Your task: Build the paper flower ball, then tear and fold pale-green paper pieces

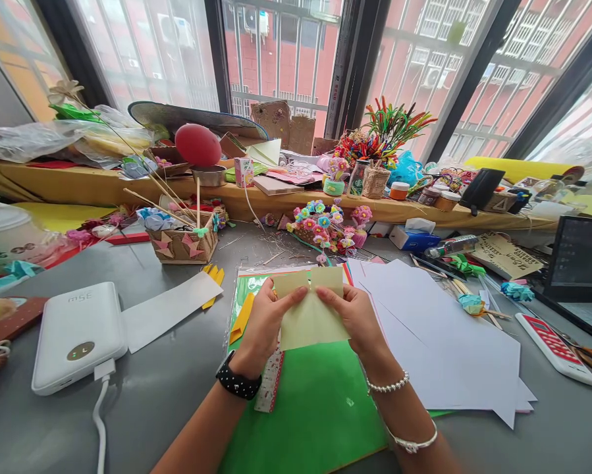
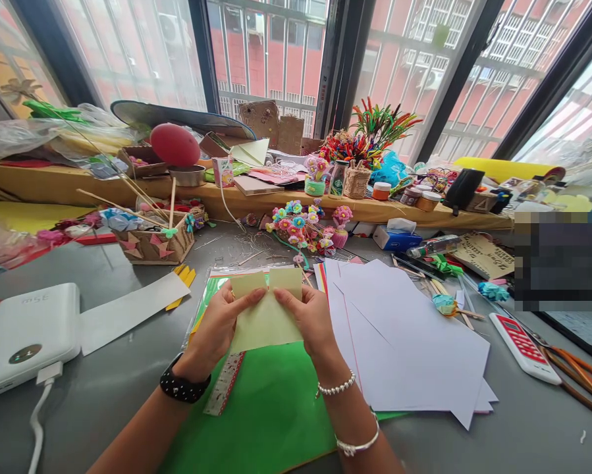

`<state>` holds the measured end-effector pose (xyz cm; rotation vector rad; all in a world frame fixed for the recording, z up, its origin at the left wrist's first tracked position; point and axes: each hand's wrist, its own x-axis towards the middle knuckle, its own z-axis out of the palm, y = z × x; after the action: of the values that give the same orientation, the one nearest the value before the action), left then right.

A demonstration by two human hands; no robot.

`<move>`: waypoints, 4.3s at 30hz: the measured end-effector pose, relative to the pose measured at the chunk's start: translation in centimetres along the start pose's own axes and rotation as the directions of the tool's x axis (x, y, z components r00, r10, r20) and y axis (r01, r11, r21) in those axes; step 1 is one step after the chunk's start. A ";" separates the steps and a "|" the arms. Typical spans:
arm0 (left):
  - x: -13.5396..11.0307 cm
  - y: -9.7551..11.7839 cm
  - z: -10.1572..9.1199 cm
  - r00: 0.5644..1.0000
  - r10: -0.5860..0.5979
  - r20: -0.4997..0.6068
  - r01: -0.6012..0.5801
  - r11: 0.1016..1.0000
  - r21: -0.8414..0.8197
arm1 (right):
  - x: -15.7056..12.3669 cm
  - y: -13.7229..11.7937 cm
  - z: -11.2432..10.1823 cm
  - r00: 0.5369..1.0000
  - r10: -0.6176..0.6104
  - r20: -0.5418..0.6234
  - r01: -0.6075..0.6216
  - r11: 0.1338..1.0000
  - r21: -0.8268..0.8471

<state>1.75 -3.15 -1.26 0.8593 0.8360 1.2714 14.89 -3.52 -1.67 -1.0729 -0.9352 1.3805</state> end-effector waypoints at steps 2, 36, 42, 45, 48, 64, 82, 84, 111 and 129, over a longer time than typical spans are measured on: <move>0.1 0.0 -0.1 1.000 -0.011 0.021 0.010 1.000 0.022 | 0.0 0.1 -0.1 0.999 -0.046 -0.020 0.046 0.998 -0.042; 0.3 -0.2 -0.4 0.998 0.058 -0.016 -0.055 0.984 0.168 | 0.6 0.0 -0.8 0.997 -0.079 -0.001 0.079 0.990 -0.116; 0.4 -0.5 -0.3 0.995 0.096 -0.033 -0.090 0.986 0.140 | 0.5 0.0 -0.6 0.998 -0.064 -0.019 0.063 0.995 -0.073; 0.4 -0.6 -0.1 0.995 0.093 -0.033 -0.090 0.993 0.080 | 0.4 0.0 -0.4 0.999 -0.030 -0.018 0.030 0.999 0.022; 0.4 -0.7 0.0 0.995 0.095 -0.036 -0.093 0.994 0.058 | 0.4 0.1 -0.3 1.000 -0.016 -0.017 0.018 0.997 0.073; 0.4 -0.5 -0.1 0.992 0.123 -0.034 -0.121 0.990 0.075 | 0.6 0.3 -0.8 0.999 -0.045 0.031 0.043 0.998 0.050; 0.3 -0.7 -0.1 0.984 0.178 -0.031 -0.174 0.981 0.090 | 0.6 0.2 -0.5 0.999 -0.047 -0.010 0.047 0.999 -0.024; 0.2 -0.6 0.0 0.983 0.178 -0.048 -0.174 0.982 0.067 | 0.7 0.3 -0.4 0.999 -0.031 -0.019 0.031 1.000 0.000; 0.3 -0.3 -0.3 0.990 0.136 -0.036 -0.131 0.986 0.107 | 0.7 0.3 -0.4 0.998 -0.061 -0.003 0.061 0.998 0.005; 0.6 -0.3 -0.7 0.993 0.117 -0.022 -0.109 0.967 0.230 | 0.7 -0.3 -0.9 0.992 -0.123 -0.005 0.118 0.963 -0.242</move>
<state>1.28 -2.57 -1.84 1.0832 0.9866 1.3090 15.87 -2.79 -1.73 -1.1875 -1.1568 1.1749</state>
